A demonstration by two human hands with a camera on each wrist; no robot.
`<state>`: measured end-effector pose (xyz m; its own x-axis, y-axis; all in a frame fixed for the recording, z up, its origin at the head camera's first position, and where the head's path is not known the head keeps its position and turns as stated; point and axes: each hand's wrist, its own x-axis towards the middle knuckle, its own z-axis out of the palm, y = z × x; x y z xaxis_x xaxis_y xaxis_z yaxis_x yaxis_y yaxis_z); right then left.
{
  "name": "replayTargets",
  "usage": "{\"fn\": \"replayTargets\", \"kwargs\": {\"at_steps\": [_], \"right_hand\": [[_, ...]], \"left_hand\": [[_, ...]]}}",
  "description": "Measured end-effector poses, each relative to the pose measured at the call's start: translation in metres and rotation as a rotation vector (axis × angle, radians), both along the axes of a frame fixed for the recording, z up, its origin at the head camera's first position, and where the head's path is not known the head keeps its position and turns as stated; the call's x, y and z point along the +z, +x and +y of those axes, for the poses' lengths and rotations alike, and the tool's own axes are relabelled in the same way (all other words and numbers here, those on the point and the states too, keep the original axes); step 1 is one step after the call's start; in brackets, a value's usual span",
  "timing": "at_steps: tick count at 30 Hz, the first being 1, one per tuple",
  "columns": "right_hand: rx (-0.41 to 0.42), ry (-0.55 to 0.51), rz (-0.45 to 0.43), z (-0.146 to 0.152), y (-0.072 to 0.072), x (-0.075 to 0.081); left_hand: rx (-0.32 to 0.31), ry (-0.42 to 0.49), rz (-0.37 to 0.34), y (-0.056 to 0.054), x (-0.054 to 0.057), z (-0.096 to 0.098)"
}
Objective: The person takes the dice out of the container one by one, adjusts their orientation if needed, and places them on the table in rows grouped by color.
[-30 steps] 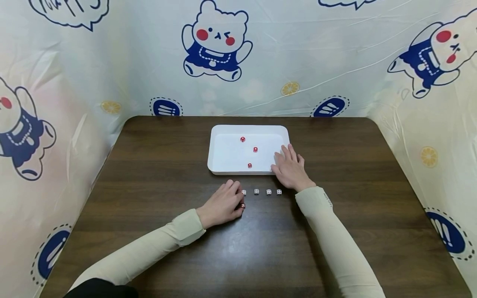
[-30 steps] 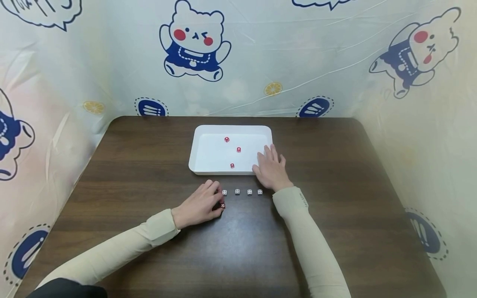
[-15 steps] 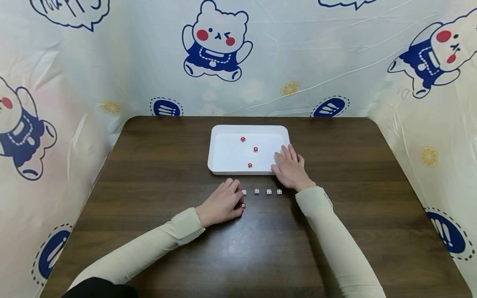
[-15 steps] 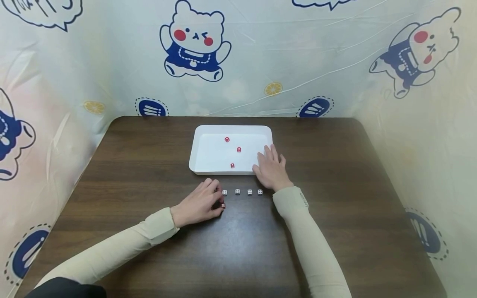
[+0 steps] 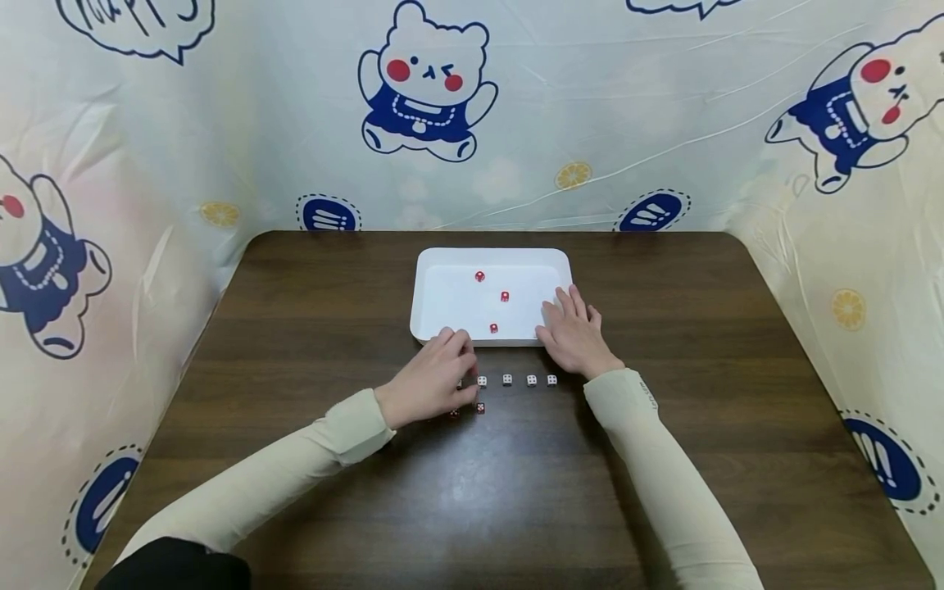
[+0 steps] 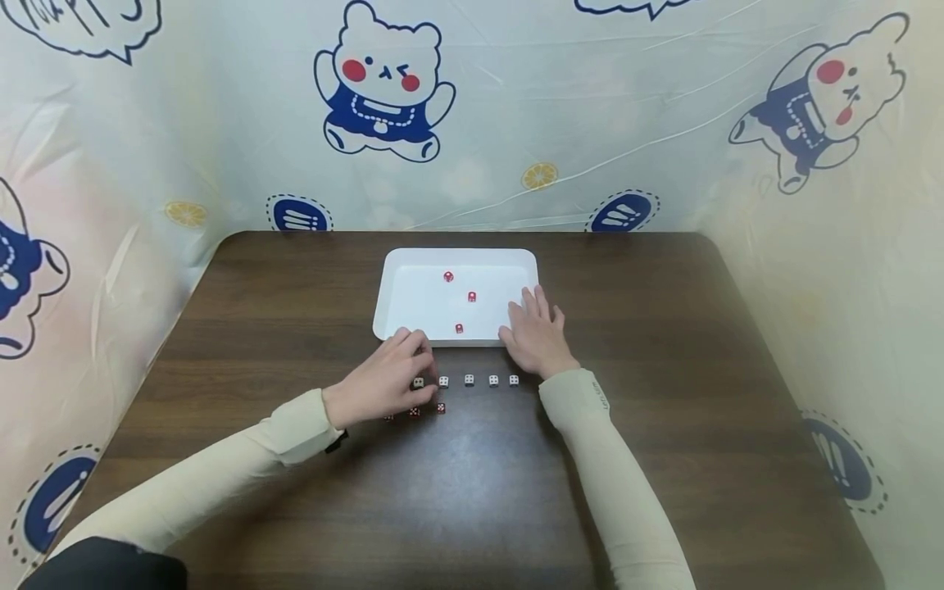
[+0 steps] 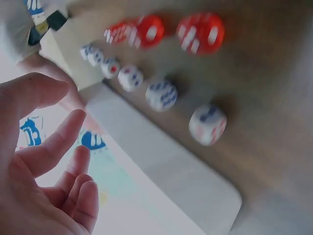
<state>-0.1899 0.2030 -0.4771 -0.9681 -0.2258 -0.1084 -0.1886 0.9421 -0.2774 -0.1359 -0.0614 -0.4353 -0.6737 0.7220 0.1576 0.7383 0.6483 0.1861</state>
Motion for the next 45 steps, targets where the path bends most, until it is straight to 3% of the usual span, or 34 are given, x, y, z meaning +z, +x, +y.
{"fn": "replayTargets", "kwargs": {"at_steps": [11, 17, 25, 37, 45], "right_hand": [[-0.003, -0.021, 0.001, 0.0, 0.0, 0.0], [-0.004, -0.02, 0.005, 0.001, 0.001, 0.001], [-0.006, -0.02, 0.003, 0.001, 0.002, 0.001], [-0.011, -0.013, 0.001, 0.0, 0.0, -0.001], [-0.02, 0.007, 0.007, 0.001, -0.001, -0.002]], "left_hand": [[0.044, 0.022, -0.013, -0.021, 0.033, -0.004], [0.105, 0.071, -0.071, -0.042, 0.045, -0.001], [0.237, 0.178, -0.201, -0.074, 0.044, 0.009], [0.425, 0.304, -0.354, -0.122, 0.029, 0.016], [0.445, 0.314, -0.392, -0.137, 0.026, 0.024]]}}
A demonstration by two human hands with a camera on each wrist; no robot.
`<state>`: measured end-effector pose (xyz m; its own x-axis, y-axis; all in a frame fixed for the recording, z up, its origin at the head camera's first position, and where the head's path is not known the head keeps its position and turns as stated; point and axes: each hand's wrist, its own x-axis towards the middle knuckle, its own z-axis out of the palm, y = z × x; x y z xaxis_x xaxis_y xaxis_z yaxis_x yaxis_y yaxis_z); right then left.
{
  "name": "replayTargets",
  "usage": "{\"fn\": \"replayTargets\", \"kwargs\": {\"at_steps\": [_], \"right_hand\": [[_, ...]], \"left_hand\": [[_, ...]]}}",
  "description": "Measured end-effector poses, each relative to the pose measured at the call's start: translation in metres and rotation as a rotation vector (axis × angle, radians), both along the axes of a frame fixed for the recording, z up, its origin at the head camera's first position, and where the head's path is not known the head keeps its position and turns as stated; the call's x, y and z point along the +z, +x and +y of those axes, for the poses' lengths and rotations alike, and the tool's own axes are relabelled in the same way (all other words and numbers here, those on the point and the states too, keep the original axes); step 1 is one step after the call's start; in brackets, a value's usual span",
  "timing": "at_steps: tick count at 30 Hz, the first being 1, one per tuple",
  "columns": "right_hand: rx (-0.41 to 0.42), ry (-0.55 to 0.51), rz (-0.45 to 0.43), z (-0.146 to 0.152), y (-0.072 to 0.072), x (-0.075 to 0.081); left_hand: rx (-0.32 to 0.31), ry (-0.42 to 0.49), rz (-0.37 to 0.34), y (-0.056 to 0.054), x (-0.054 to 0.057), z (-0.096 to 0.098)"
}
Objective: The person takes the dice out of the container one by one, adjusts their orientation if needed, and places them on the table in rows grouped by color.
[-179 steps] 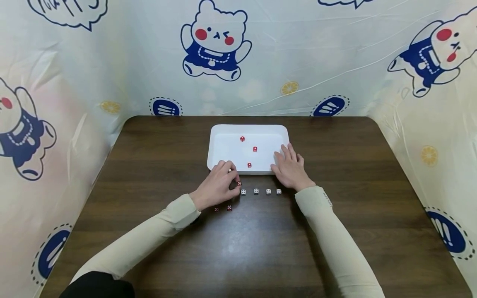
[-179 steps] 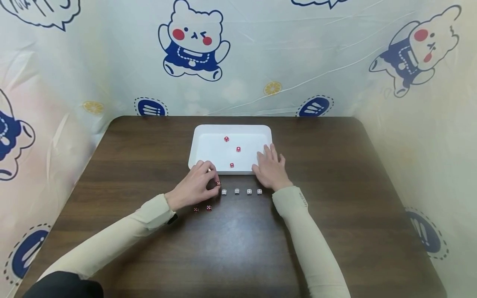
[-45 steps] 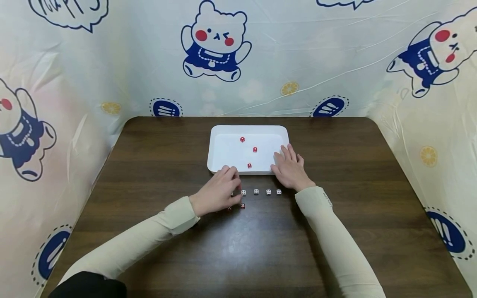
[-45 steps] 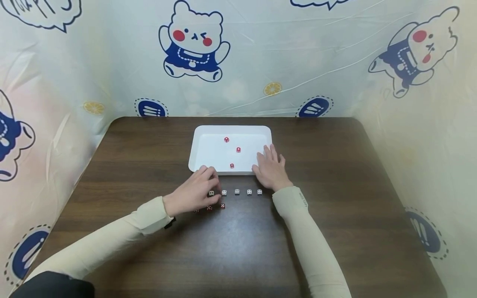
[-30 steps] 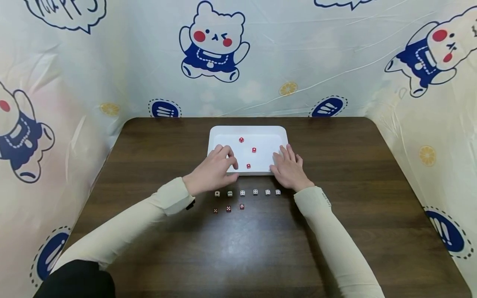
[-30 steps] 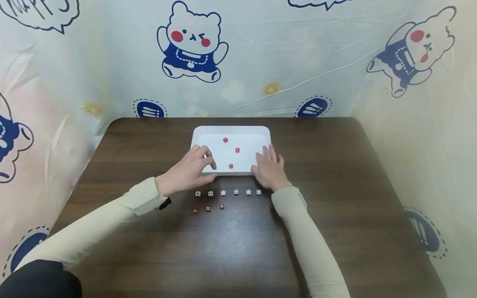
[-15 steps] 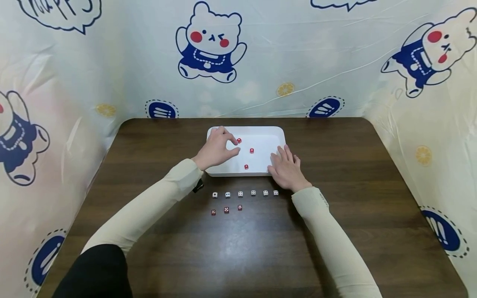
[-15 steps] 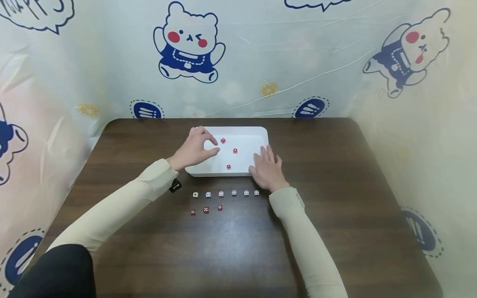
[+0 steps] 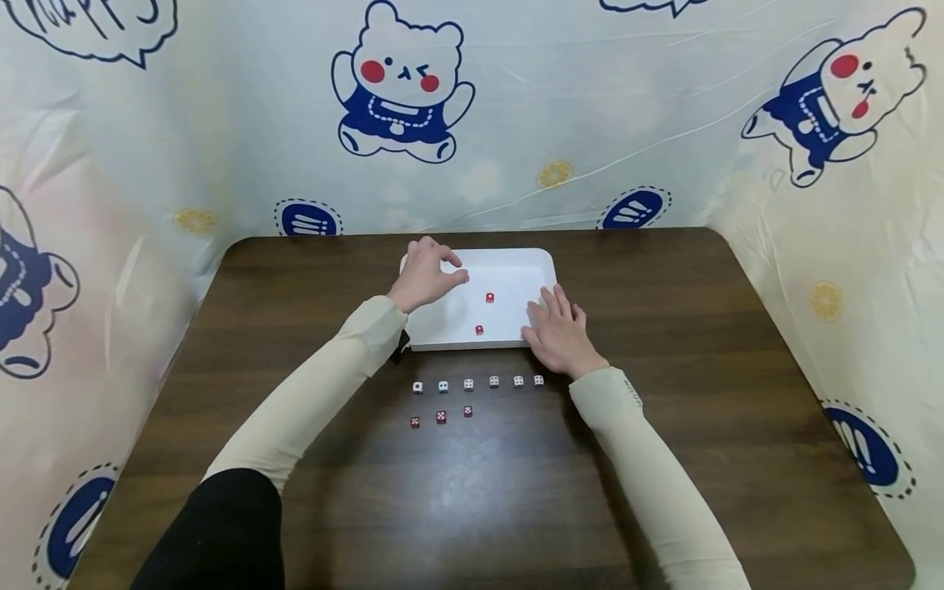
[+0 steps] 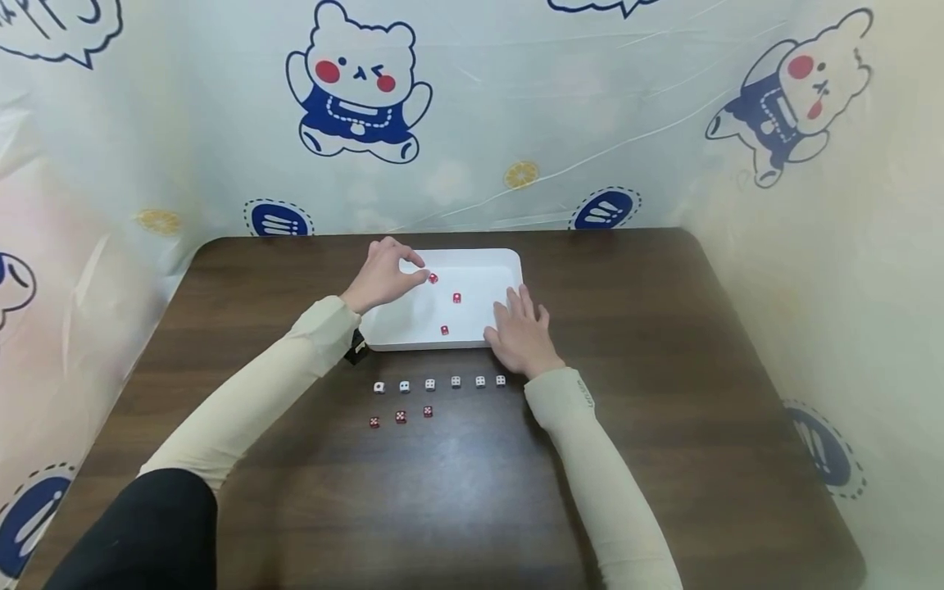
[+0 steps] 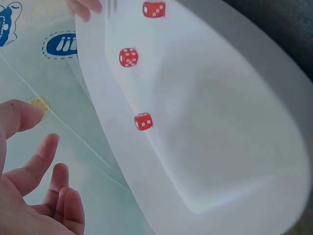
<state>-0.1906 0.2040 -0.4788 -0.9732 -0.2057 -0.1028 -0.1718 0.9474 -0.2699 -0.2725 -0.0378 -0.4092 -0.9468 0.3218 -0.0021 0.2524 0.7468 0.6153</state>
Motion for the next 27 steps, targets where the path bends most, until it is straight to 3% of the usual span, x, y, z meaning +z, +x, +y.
{"fn": "replayTargets", "kwargs": {"at_steps": [10, 16, 27], "right_hand": [[0.001, 0.001, 0.002, 0.0, 0.0, 0.0], [0.004, -0.001, 0.003, -0.001, -0.001, -0.002], [-0.004, 0.019, 0.006, 0.001, -0.002, -0.002]], "left_hand": [[0.05, -0.008, -0.002, -0.02, -0.004, 0.009], [0.061, -0.091, -0.002, -0.031, -0.012, 0.011], [-0.014, -0.23, -0.005, -0.05, -0.021, 0.01]]}}
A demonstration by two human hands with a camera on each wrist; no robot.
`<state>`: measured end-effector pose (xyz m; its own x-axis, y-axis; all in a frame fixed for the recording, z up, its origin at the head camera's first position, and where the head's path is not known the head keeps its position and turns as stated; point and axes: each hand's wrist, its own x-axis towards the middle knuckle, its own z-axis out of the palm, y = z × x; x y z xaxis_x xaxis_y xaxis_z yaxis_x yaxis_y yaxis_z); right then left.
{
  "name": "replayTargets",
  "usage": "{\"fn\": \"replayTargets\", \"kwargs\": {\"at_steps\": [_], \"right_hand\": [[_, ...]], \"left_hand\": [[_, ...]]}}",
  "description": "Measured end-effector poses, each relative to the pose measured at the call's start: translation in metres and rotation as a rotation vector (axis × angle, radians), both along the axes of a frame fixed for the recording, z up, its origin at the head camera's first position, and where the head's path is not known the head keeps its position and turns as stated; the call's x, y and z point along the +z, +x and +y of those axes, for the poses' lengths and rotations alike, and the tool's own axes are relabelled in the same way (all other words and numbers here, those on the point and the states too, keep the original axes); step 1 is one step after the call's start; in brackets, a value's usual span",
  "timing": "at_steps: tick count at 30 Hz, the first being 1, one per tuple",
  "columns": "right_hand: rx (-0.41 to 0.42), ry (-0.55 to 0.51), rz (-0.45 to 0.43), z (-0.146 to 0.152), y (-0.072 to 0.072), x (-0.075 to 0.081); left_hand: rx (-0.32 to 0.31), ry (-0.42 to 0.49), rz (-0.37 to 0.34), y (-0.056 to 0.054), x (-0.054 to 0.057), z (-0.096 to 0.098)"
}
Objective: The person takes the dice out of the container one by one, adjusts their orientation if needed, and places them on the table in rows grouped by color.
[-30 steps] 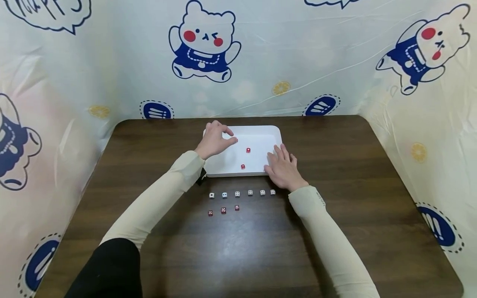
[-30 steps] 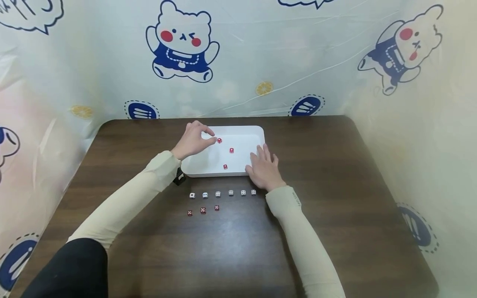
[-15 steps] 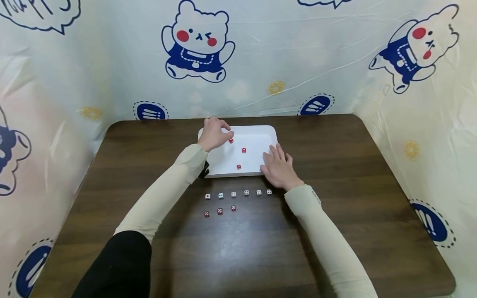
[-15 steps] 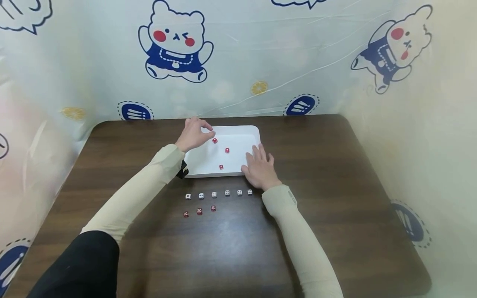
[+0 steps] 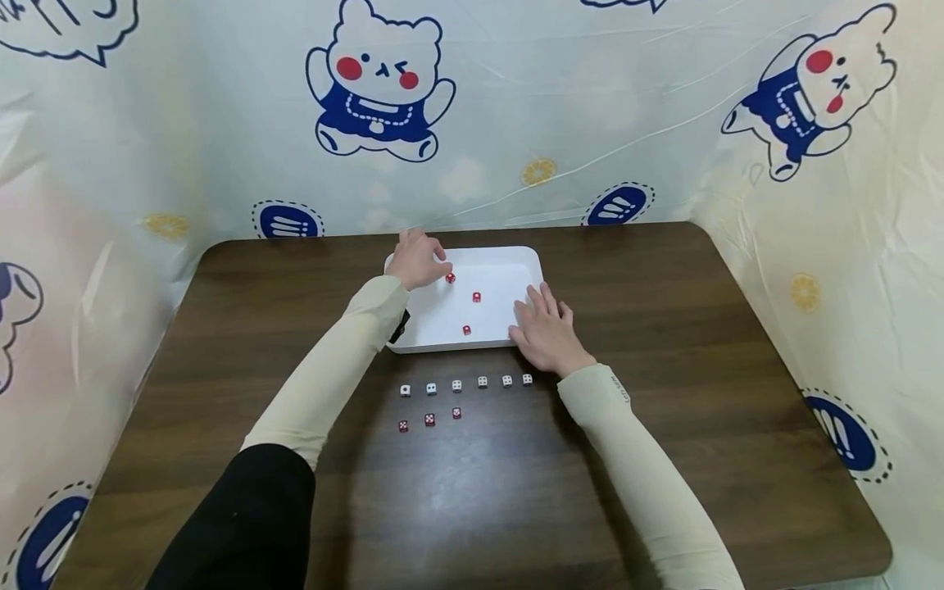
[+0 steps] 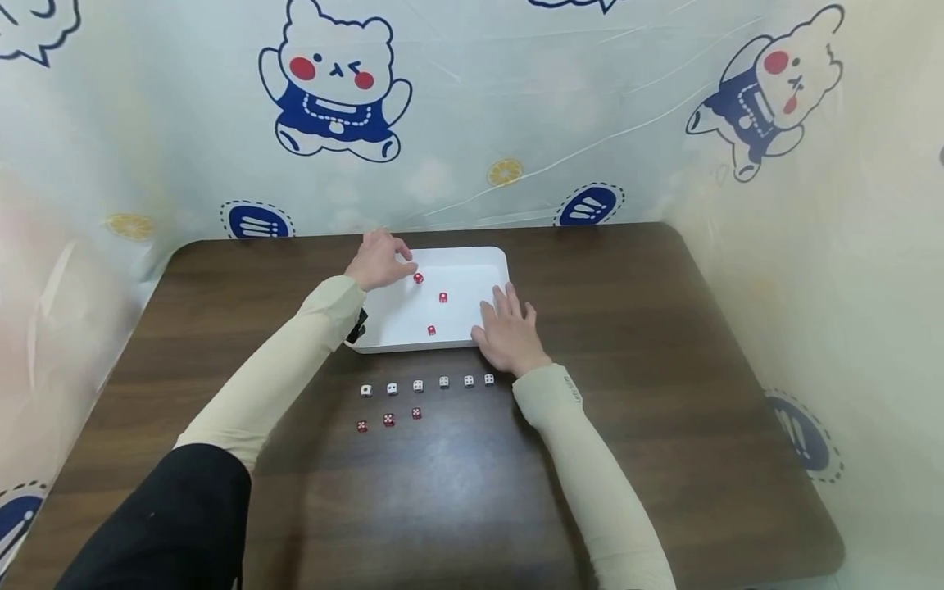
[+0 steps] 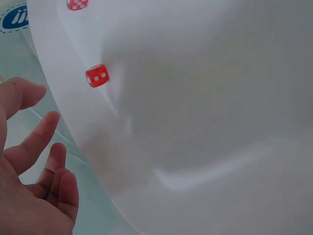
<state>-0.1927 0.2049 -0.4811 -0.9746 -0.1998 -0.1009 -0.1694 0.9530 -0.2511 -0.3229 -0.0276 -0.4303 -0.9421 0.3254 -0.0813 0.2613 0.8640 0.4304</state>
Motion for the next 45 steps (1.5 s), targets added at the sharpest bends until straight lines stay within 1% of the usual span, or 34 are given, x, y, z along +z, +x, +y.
{"fn": "replayTargets", "kwargs": {"at_steps": [5, 12, 18, 23, 30, 37, 45], "right_hand": [[0.003, 0.0, -0.004, -0.001, 0.0, 0.0], [0.003, -0.005, -0.009, -0.001, 0.0, -0.002], [-0.003, -0.003, -0.005, -0.001, 0.0, 0.0], [-0.004, 0.002, -0.007, -0.001, 0.001, 0.001], [-0.003, -0.005, -0.01, -0.001, 0.001, 0.0], [-0.005, 0.001, -0.009, 0.0, 0.0, 0.0], [-0.003, 0.003, -0.001, 0.001, -0.001, 0.0]], "left_hand": [[-0.02, -0.035, -0.02, -0.002, -0.006, 0.0], [-0.001, -0.093, -0.033, -0.004, -0.017, 0.003], [-0.003, -0.106, -0.02, -0.006, -0.021, 0.006], [0.005, -0.143, -0.032, -0.006, -0.023, 0.007], [-0.005, -0.14, -0.024, -0.006, -0.028, 0.007], [0.022, -0.11, -0.045, -0.006, -0.031, 0.007], [0.0, -0.11, -0.033, -0.006, -0.031, 0.009]]}}
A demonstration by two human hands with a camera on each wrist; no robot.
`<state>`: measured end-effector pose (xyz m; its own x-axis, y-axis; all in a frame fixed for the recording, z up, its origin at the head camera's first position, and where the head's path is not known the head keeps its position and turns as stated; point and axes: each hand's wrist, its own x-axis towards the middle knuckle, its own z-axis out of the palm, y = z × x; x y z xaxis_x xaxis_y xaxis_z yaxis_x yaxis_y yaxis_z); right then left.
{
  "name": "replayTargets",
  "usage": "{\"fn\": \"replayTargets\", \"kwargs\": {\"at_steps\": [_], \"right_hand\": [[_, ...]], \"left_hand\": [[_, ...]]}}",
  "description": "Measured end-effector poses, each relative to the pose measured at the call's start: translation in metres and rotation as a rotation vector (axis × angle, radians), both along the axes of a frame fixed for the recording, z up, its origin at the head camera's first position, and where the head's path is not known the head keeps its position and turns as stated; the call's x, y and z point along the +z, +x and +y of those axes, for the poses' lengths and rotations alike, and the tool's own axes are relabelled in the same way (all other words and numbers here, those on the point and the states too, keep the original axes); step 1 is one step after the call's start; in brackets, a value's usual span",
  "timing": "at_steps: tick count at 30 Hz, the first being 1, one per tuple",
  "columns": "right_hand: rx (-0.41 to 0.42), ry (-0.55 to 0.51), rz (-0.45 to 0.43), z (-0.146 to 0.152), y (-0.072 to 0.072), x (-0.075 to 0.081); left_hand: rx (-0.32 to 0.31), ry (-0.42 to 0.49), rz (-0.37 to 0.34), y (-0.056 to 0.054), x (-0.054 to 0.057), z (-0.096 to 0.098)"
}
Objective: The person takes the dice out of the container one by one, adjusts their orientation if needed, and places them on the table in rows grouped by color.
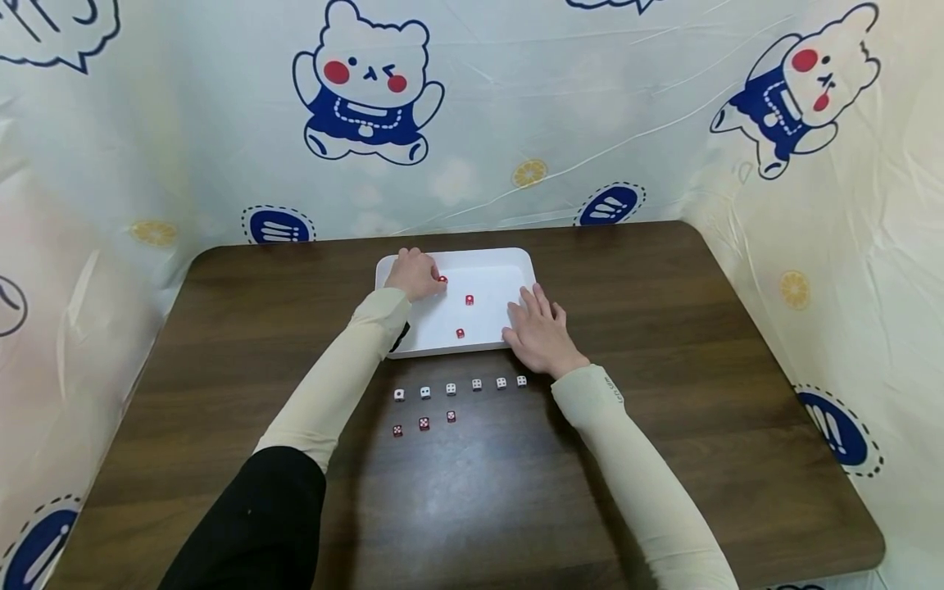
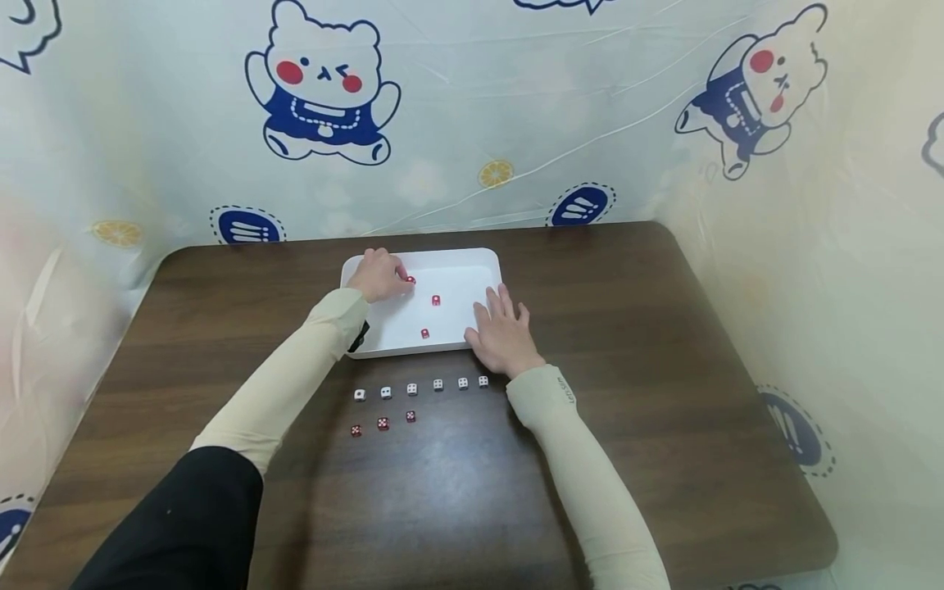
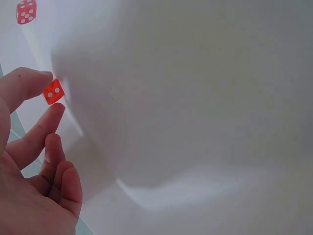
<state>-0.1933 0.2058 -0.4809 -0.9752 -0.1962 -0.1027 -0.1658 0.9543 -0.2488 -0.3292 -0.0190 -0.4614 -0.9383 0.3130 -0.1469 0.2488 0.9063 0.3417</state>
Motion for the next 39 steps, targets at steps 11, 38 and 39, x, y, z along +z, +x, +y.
{"fn": "replayTargets", "kwargs": {"at_steps": [11, 38, 39], "right_hand": [[0.003, -0.003, 0.002, -0.002, 0.0, 0.002], [0.002, -0.024, 0.007, -0.001, 0.002, 0.003], [0.001, -0.024, 0.006, -0.001, 0.002, 0.003]], "left_hand": [[0.012, -0.008, -0.002, 0.002, 0.003, -0.002], [-0.058, -0.006, 0.04, 0.006, 0.017, 0.0], [-0.066, -0.001, 0.044, 0.006, 0.018, 0.0]]}}
